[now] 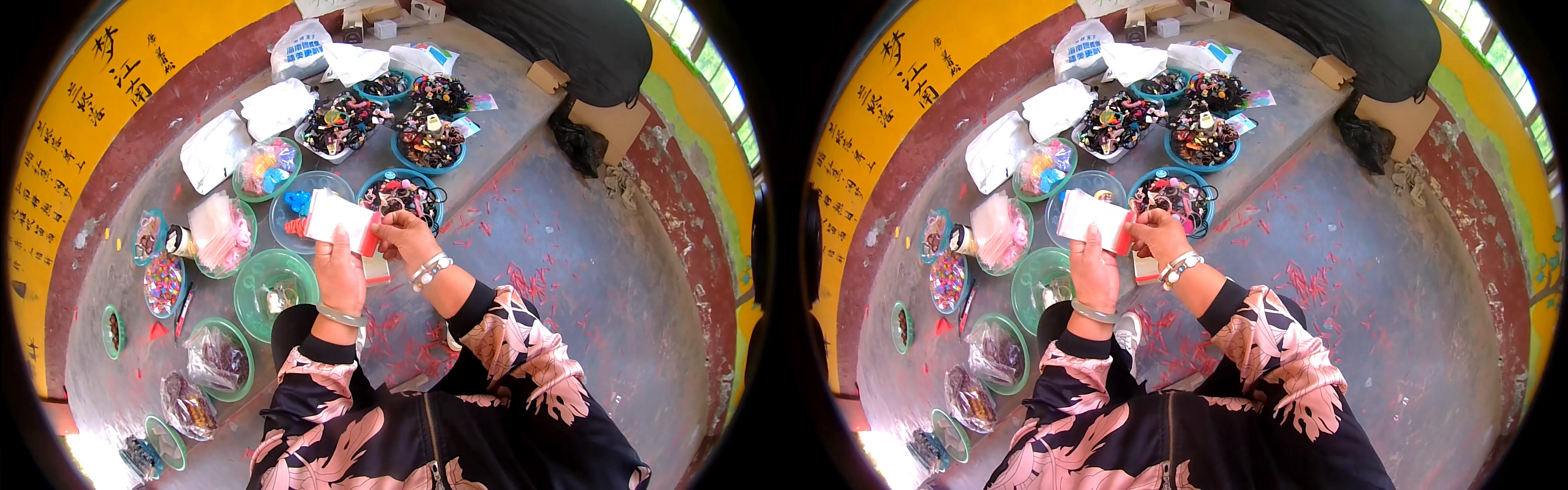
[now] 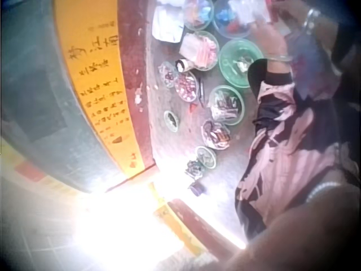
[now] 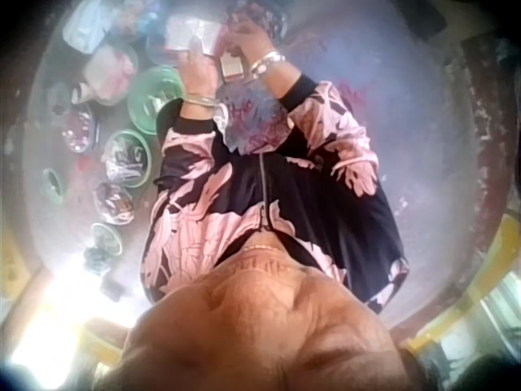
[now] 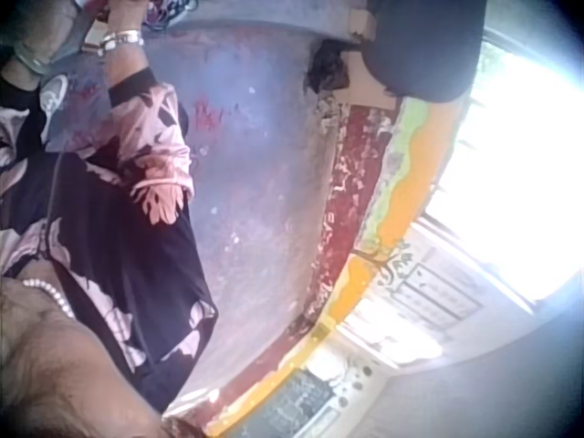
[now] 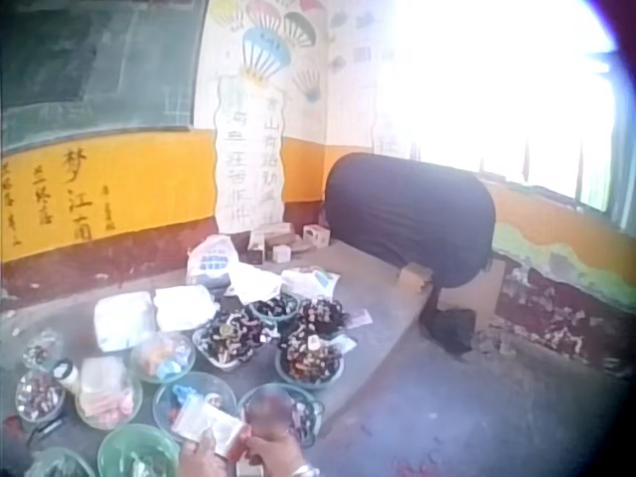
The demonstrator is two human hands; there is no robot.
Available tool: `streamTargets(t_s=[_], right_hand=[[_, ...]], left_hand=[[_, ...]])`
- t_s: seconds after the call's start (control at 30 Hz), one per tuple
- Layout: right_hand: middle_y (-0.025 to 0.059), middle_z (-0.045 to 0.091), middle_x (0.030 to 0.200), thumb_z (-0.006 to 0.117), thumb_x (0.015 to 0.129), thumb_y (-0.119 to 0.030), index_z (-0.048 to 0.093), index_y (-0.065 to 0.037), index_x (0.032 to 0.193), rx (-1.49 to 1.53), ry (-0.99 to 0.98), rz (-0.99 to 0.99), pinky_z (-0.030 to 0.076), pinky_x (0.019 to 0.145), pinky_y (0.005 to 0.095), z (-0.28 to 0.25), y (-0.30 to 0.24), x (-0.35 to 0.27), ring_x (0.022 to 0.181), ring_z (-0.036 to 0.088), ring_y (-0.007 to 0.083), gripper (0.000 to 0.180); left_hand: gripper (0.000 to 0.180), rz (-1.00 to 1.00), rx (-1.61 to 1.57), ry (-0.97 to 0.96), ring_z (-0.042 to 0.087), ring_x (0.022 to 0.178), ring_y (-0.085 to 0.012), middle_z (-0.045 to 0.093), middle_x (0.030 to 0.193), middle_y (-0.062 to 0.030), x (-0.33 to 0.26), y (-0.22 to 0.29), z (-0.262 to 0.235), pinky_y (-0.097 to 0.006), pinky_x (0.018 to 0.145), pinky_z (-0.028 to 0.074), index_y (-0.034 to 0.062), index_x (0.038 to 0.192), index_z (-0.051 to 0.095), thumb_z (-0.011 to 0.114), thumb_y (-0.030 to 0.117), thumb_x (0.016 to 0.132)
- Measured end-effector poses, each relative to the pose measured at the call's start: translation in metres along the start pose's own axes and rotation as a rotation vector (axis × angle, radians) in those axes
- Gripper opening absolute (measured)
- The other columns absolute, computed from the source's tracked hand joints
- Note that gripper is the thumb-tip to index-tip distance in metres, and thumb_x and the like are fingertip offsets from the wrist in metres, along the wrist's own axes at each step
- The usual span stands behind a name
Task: The person sits on the floor and sorts through various hair accessories, including hair clips and small toys. They pick up items from bowls, place them into small plastic bags, and seal the bags.
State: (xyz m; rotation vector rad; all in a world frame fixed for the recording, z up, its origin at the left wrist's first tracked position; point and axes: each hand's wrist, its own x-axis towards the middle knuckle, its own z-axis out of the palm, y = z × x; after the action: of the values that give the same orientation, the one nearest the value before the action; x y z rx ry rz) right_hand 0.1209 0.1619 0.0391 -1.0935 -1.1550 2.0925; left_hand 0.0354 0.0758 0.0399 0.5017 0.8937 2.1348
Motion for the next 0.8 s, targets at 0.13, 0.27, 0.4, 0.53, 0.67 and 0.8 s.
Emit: streamTargets(t_s=[0.13, 0.27, 0.4, 0.53, 0.67, 0.8], right_hand=[[-0.0011, 0.055, 0.063, 0.068, 0.076, -0.011, 0.050, -0.010, 0.081, 0.037, 0.018, -0.046, 0.041, 0.045, 0.0212, 0.000, 0.002, -0.001, 0.050, 0.054, 0.0094, 0.019], [-0.0016, 0.056, 0.063, 0.067, 0.077, -0.011, 0.051, -0.009, 0.079, 0.084, 0.035, -0.025, 0.041, 0.045, 0.0212, -0.001, 0.000, -0.004, 0.050, 0.054, 0.0095, 0.016], [0.0007, 0.058, 0.064, 0.066, 0.077, -0.017, 0.053, -0.006, 0.073, -0.056, -0.060, 0.001, 0.043, 0.046, 0.0235, -0.004, 0.003, -0.002, 0.054, 0.057, 0.0093, 0.017], [0.0017, 0.059, 0.064, 0.066, 0.077, -0.024, 0.057, -0.006, 0.069, -0.434, 0.008, -0.314, 0.041, 0.047, 0.0219, -0.004, 0.011, 0.002, 0.056, 0.057, 0.0082, 0.022], [0.0025, 0.059, 0.064, 0.067, 0.076, -0.026, 0.058, -0.005, 0.070, -0.197, -0.012, 0.048, 0.042, 0.049, 0.0224, -0.003, -0.001, -0.004, 0.054, 0.054, 0.0097, 0.024], [0.0001, 0.058, 0.065, 0.067, 0.078, -0.023, 0.059, -0.007, 0.073, -0.113, -0.098, -0.004, 0.043, 0.052, 0.0219, -0.008, 0.003, -0.001, 0.055, 0.054, 0.0085, 0.019]], left_hand=[[0.031, 0.056, 0.066, 0.008, 0.053, 0.102, -0.0195, 0.052, 0.114, -0.0109, -0.002, -0.005, 0.001, -0.033, 0.087, 0.044, -0.0008, 0.120, 0.043, 0.040, 0.015, 0.094], [0.029, 0.034, 0.292, 0.045, 0.054, 0.097, -0.0157, 0.055, 0.109, -0.0090, -0.004, -0.002, 0.002, -0.029, 0.082, 0.044, 0.0002, 0.118, 0.046, 0.040, 0.016, 0.094], [0.029, 0.120, 0.527, 0.068, 0.054, 0.092, -0.0116, 0.057, 0.104, -0.0070, -0.006, -0.004, 0.002, -0.026, 0.078, 0.044, 0.0004, 0.116, 0.049, 0.040, 0.017, 0.094], [0.030, 0.320, 0.653, 0.050, 0.054, 0.090, -0.0113, 0.058, 0.103, -0.0063, -0.004, -0.008, 0.002, -0.026, 0.078, 0.045, 0.0002, 0.117, 0.049, 0.040, 0.016, 0.094], [0.031, 0.303, 0.712, -0.002, 0.055, 0.093, -0.0139, 0.058, 0.107, -0.0088, -0.010, -0.006, 0.002, -0.027, 0.079, 0.045, 0.0012, 0.119, 0.049, 0.042, 0.015, 0.093], [0.031, 0.408, 0.795, -0.073, 0.057, 0.099, -0.0178, 0.057, 0.112, -0.0136, -0.010, -0.011, -0.005, -0.029, 0.081, 0.045, 0.0023, 0.120, 0.048, 0.043, 0.015, 0.092]])
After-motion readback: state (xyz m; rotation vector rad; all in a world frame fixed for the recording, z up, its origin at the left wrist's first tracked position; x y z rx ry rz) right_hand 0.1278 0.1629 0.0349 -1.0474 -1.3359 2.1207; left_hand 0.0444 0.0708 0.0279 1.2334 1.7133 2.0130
